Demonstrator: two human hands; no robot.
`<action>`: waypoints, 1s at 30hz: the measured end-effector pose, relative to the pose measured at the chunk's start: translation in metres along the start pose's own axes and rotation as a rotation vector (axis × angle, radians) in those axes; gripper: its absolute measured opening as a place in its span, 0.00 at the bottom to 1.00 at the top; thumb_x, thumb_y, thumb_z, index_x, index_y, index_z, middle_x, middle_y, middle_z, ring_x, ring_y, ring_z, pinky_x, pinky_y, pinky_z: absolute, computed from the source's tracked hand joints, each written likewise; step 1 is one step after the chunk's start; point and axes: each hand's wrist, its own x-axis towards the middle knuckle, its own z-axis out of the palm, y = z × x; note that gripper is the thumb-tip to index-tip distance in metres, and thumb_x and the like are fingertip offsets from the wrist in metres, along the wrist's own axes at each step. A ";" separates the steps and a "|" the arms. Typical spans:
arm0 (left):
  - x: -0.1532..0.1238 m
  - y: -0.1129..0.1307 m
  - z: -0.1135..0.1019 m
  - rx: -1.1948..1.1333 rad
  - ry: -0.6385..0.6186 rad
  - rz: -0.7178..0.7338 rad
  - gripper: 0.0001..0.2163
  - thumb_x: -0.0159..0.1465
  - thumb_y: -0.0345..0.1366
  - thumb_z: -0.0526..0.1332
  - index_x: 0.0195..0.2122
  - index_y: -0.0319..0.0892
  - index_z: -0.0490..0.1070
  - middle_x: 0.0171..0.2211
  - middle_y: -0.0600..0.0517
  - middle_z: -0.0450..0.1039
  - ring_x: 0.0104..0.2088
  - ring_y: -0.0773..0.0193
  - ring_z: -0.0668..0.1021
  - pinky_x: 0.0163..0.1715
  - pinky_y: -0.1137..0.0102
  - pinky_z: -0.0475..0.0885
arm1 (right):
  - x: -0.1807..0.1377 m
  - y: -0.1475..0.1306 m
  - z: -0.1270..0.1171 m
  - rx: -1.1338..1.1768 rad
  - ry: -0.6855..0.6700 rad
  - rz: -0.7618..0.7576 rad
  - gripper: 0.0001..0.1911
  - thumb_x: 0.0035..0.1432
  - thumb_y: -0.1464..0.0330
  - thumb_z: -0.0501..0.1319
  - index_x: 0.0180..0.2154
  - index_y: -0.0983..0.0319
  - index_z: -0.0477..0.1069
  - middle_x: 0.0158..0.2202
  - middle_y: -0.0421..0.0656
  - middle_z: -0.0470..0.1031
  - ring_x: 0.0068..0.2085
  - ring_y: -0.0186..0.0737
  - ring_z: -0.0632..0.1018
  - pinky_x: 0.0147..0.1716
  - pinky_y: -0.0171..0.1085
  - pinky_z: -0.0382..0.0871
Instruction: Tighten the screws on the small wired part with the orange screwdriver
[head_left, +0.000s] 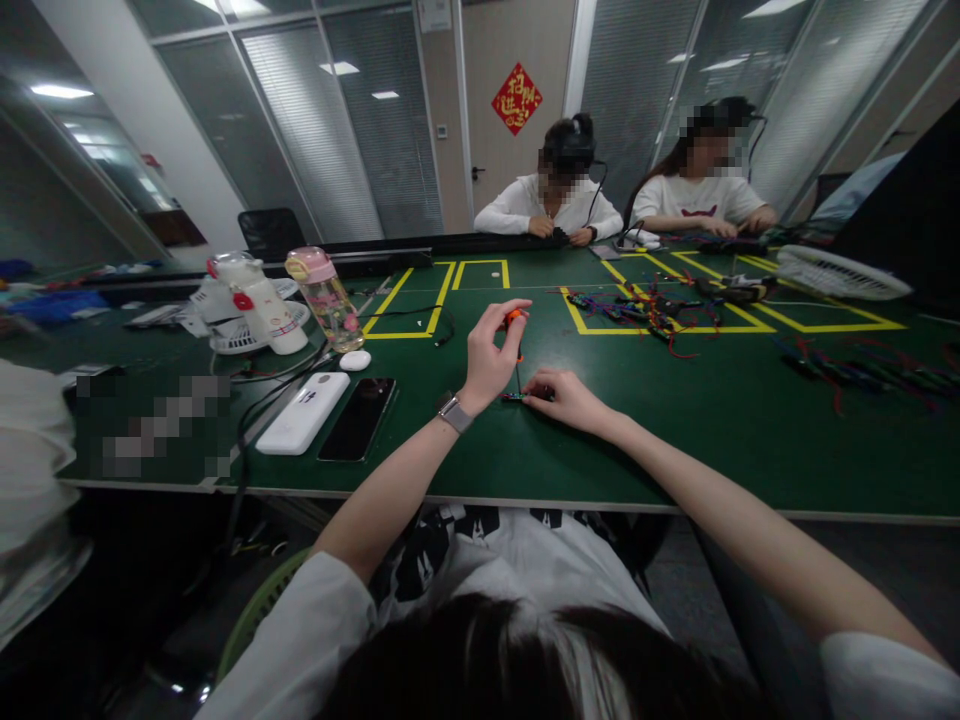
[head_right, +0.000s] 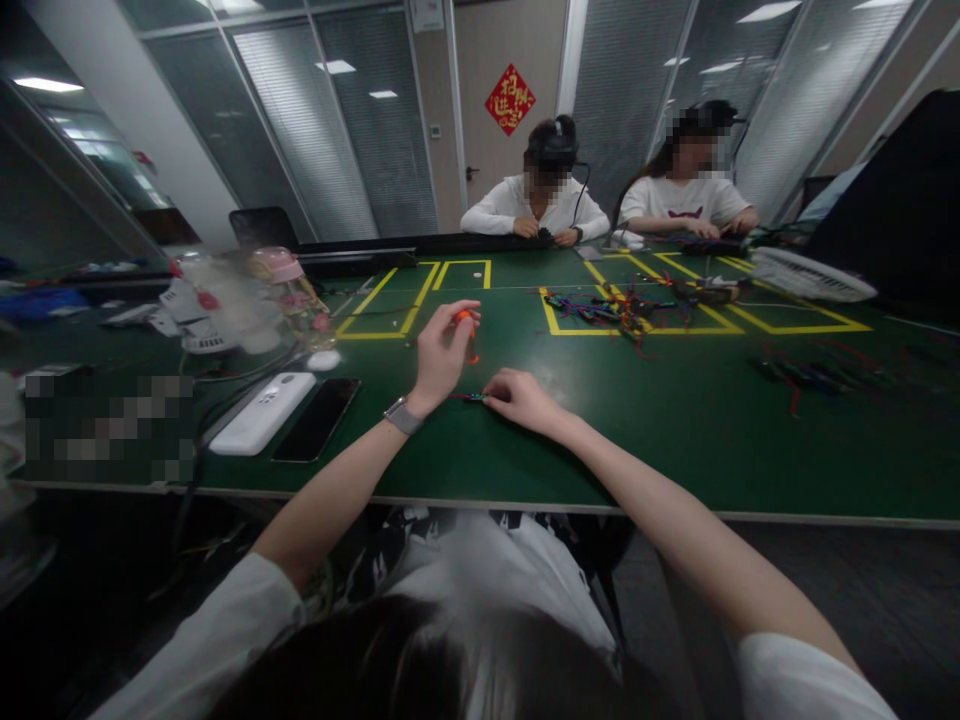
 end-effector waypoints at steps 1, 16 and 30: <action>0.000 -0.001 0.000 0.012 0.013 -0.010 0.09 0.69 0.38 0.52 0.45 0.44 0.68 0.39 0.50 0.71 0.39 0.67 0.74 0.39 0.71 0.70 | 0.000 0.000 0.000 -0.005 0.000 -0.002 0.05 0.55 0.71 0.61 0.34 0.64 0.75 0.31 0.43 0.72 0.30 0.35 0.73 0.32 0.34 0.66; -0.002 -0.003 0.001 0.099 0.041 0.068 0.13 0.69 0.38 0.51 0.53 0.46 0.65 0.42 0.49 0.71 0.41 0.65 0.74 0.42 0.68 0.70 | 0.000 0.003 0.001 0.009 0.000 -0.009 0.05 0.55 0.71 0.61 0.34 0.64 0.75 0.31 0.43 0.73 0.30 0.35 0.73 0.32 0.35 0.67; -0.005 -0.003 0.003 0.099 0.037 0.045 0.14 0.71 0.36 0.44 0.53 0.46 0.64 0.42 0.49 0.70 0.41 0.65 0.74 0.42 0.68 0.71 | 0.000 0.001 0.001 0.015 0.001 0.007 0.05 0.55 0.71 0.61 0.33 0.64 0.75 0.31 0.43 0.73 0.29 0.35 0.73 0.31 0.34 0.67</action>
